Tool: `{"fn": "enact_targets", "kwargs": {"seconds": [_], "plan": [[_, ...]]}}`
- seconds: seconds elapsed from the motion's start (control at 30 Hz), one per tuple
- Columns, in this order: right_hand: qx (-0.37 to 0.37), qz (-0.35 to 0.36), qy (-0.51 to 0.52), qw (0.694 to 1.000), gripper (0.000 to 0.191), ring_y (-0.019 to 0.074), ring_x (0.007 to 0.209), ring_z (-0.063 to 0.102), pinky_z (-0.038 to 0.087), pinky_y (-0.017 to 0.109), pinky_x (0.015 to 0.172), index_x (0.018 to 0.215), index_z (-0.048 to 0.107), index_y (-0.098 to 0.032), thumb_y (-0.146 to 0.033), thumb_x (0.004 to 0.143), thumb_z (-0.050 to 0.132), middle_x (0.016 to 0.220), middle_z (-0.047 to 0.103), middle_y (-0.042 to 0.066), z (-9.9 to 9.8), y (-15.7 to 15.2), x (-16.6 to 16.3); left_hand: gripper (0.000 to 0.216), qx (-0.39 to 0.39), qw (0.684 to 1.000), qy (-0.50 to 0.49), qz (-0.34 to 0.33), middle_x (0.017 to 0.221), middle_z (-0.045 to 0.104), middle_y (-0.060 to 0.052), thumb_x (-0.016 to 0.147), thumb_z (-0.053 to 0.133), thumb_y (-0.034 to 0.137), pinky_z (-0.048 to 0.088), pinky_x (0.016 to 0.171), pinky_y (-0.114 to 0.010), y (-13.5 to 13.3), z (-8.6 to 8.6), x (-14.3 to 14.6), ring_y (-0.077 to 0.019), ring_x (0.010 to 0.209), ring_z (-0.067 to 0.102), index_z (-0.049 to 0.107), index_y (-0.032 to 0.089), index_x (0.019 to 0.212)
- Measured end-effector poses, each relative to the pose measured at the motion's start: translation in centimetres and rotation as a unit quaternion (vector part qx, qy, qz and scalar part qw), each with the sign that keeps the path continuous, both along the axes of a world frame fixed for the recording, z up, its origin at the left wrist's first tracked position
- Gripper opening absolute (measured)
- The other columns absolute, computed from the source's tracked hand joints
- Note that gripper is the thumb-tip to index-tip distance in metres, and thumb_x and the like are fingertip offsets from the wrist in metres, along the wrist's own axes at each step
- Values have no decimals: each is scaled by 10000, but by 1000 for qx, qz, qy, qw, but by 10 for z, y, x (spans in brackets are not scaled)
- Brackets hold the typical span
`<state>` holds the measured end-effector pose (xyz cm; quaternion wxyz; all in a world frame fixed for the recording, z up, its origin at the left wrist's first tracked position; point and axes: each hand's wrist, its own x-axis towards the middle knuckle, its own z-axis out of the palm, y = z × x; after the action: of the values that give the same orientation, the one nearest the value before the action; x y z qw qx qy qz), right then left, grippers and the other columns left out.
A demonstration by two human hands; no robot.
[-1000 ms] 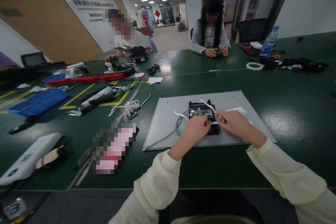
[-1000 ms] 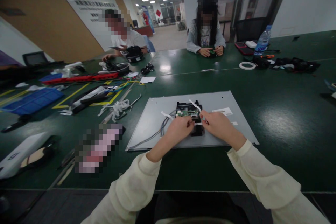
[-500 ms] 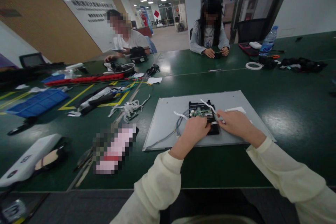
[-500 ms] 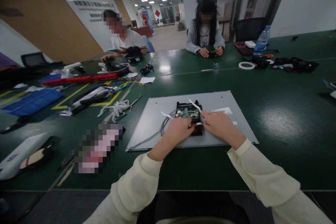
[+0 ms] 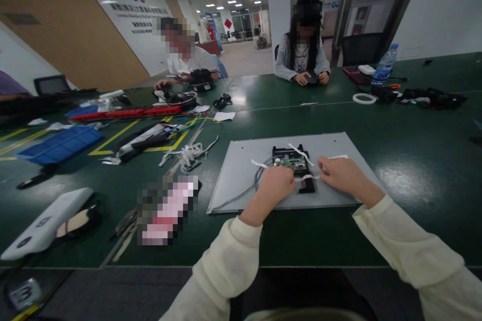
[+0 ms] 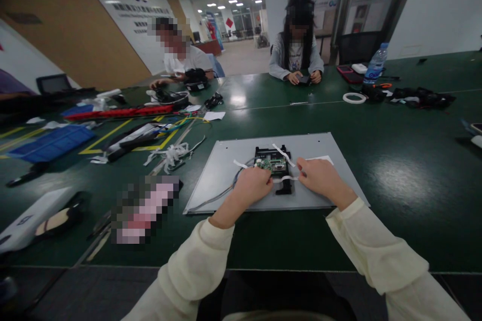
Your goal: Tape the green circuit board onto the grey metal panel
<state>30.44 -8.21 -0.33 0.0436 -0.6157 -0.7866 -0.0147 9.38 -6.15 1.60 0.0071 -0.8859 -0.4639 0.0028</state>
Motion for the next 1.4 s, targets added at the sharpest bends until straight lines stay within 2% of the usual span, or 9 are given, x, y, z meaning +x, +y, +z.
{"fn": "enact_targets", "kwargs": {"seconds": [0.17,0.37,0.7,0.87,0.97,1.1,1.17,1.27,1.4], "plan": [[34,-36,7,999,177,175,680,605,231,267,575,978,554,-211,-283,882,425,774,668,37,-1,-2,-12,270,3,1000,-5,-2,798,688,-144,853,494,287,514,745,-378,2,-1,0,-272,799,664,715,133,832],[16,-28,-10,999,149,181,677,608,236,265,560,951,553,-203,-267,879,440,784,673,53,-1,-1,-22,354,4,1000,-10,4,813,691,-142,893,458,366,515,758,-370,2,-1,7,-260,809,667,720,129,863],[24,-13,-37,999,167,192,673,612,205,281,542,984,540,-198,-254,872,430,774,669,60,-1,-2,-23,289,11,999,-3,-30,821,695,-159,870,460,252,526,722,-382,1,-3,20,-282,806,678,710,107,857],[42,-20,-10,999,150,181,666,602,199,280,549,948,548,-203,-267,874,434,758,660,45,-5,-3,-20,281,3,998,-3,-55,799,700,-147,860,467,255,504,735,-350,4,0,9,-255,786,670,715,127,820],[68,-31,36,997,136,164,650,589,194,272,549,947,544,-210,-265,868,447,743,652,22,-8,-2,-16,288,17,999,-29,1,784,702,-105,861,454,281,479,701,-306,16,8,-13,-230,778,660,706,172,773],[98,-40,87,991,113,137,606,552,201,254,545,934,538,-210,-254,868,458,704,629,-2,-10,-2,-15,352,84,976,-47,196,853,699,-114,907,362,331,457,719,-303,43,20,-52,-236,848,650,675,173,881],[103,-33,95,990,97,131,590,535,201,248,539,920,537,-211,-252,864,470,692,621,-10,-12,-1,-15,347,71,963,-33,256,920,693,-135,896,388,370,457,711,-320,55,21,-69,-262,881,646,636,153,1002],[103,-18,102,989,81,127,587,525,203,241,537,910,539,-209,-241,855,488,689,618,-14,-14,-1,-17,405,14,961,-19,275,975,682,-148,875,428,471,453,711,-324,68,15,-86,-278,918,636,609,147,1038],[107,-16,111,988,91,124,585,522,212,239,537,923,551,-209,-239,853,500,689,615,-14,-17,1,-16,323,-29,968,-65,239,895,689,-118,837,502,459,437,680,-299,77,0,-96,-246,856,632,636,166,868]]}}
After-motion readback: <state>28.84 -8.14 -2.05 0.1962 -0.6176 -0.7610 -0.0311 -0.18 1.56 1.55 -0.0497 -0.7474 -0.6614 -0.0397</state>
